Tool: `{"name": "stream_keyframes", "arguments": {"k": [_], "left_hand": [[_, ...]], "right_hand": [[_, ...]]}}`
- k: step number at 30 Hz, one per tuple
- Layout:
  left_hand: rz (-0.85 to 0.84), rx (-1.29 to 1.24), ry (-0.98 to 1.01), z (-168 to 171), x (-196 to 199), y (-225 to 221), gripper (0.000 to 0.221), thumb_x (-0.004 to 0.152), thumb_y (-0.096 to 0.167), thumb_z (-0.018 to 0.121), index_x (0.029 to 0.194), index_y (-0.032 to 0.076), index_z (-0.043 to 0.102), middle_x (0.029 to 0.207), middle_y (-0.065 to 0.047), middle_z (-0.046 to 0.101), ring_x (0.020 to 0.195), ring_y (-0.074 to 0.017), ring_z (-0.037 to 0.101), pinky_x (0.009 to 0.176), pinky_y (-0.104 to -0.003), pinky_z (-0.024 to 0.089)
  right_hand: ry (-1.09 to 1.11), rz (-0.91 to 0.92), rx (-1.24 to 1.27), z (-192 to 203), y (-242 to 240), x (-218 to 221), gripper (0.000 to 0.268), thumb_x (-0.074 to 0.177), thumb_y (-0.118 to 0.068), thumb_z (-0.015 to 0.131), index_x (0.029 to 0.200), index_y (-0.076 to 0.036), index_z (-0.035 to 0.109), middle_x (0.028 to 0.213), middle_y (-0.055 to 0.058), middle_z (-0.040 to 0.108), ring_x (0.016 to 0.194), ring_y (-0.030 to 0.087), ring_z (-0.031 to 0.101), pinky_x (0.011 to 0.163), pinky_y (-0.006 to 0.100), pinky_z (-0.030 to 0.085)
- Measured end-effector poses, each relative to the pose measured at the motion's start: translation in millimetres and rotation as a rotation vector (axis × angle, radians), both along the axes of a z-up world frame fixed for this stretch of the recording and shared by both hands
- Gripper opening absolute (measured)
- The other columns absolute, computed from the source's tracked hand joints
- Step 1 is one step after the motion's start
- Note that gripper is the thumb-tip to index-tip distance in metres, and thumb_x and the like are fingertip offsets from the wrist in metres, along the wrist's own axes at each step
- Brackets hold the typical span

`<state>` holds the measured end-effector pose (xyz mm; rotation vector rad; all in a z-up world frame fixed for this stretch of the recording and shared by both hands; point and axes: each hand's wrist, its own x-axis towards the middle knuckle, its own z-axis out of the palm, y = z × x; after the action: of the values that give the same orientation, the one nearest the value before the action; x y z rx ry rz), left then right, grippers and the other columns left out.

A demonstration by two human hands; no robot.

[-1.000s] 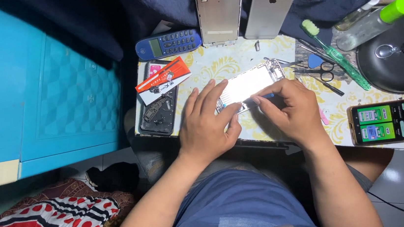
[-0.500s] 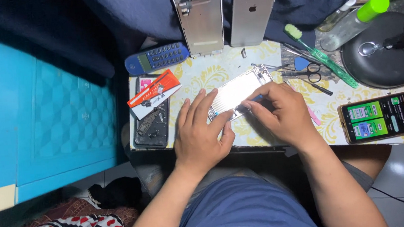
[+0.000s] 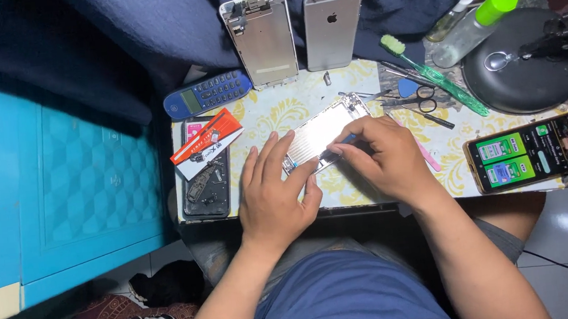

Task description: Installing a home button and its associated flex cable onto a smartphone screen assembly.

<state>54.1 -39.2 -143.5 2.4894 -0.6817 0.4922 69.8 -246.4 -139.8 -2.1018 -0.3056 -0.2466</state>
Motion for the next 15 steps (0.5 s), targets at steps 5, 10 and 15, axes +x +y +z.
{"name": "stream_keyframes", "arguments": {"k": [5,10,15], "left_hand": [[0.003,0.0,-0.013,-1.2,-0.1,-0.6,0.02,0.089,0.019,0.061,0.099,0.016,0.079,0.135,-0.016,0.06,0.134,-0.0411,0.056,0.111,-0.061,0.037],[0.0,-0.002,-0.025,-0.6,-0.4,0.4,0.022,0.089,0.017,0.061,0.103,0.018,0.078,0.137,-0.016,0.058,0.134,-0.0416,0.055,0.111,-0.061,0.038],[-0.021,-0.018,-0.021,-1.0,-0.8,0.9,0.023,0.088,0.015,0.061,0.101,0.02,0.079,0.137,-0.016,0.058,0.135,-0.0422,0.054,0.111,-0.063,0.037]], "right_hand": [[-0.015,0.014,-0.021,0.2,-0.1,0.9,0.008,0.094,-0.014,0.075,0.1,-0.008,0.073,0.074,0.012,0.076,0.079,0.035,0.075,0.084,0.045,0.055],[-0.026,0.029,-0.046,0.2,-0.4,0.9,0.009,0.096,-0.016,0.074,0.101,-0.009,0.073,0.077,0.011,0.077,0.081,0.035,0.075,0.085,0.045,0.055],[-0.04,0.037,-0.073,-1.9,-0.7,0.9,0.01,0.098,-0.018,0.071,0.103,-0.01,0.073,0.079,0.011,0.076,0.083,0.035,0.075,0.086,0.046,0.055]]}}
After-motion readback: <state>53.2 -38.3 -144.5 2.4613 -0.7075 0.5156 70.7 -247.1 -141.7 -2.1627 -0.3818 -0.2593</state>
